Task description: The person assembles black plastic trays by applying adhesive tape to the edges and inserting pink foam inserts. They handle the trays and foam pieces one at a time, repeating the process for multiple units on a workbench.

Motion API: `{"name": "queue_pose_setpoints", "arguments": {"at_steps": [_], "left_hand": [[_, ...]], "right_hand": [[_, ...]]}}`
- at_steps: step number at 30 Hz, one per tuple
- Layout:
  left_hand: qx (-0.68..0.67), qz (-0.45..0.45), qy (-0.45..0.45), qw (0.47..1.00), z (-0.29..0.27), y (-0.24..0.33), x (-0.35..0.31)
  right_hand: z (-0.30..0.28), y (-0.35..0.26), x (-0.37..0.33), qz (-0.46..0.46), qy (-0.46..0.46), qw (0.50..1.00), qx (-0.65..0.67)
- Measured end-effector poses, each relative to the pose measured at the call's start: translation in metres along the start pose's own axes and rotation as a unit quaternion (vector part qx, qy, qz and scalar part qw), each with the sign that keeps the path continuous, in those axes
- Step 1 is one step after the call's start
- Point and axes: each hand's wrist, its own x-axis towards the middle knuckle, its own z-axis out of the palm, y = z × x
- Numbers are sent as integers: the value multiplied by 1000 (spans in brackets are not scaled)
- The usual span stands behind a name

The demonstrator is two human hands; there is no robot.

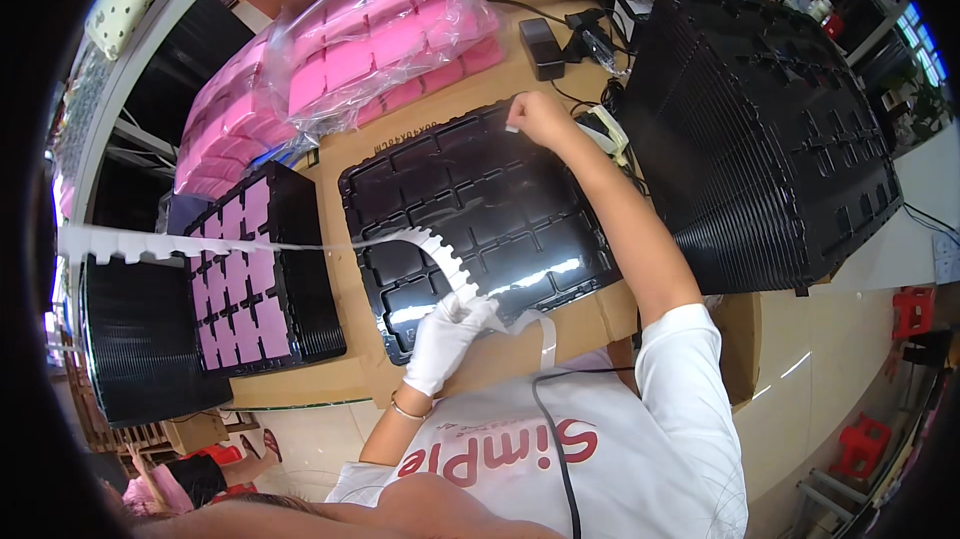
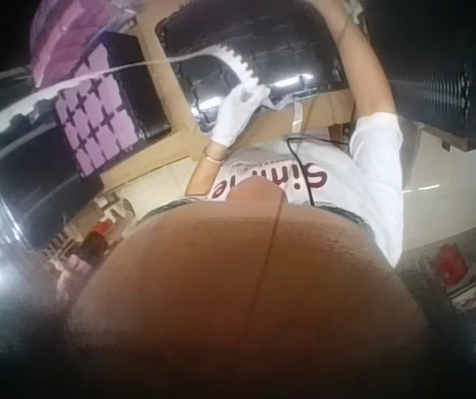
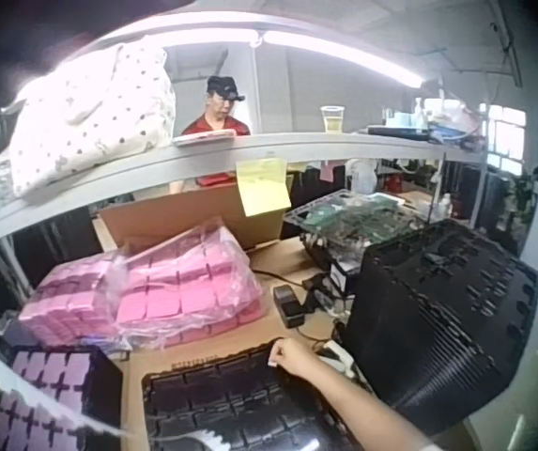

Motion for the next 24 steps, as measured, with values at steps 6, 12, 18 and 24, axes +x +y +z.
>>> {"name": "queue_pose_setpoints", "arguments": {"at_steps": [6, 12, 18, 24], "left_hand": [[-6, -16, -3, 1000, -4, -5, 2], [17, -13, -20, 1000, -6, 0, 2], [27, -11, -16, 999, -8, 5, -1], [28, -18, -13, 999, -9, 3, -1]], "right_hand": [[6, 18, 27, -28, -35, 992, -120], [6, 32, 43, -50, -94, 972, -208], [0, 20, 43, -22, -120, 974, -189], [1, 25, 46, -28, -120, 974, -192]]}}
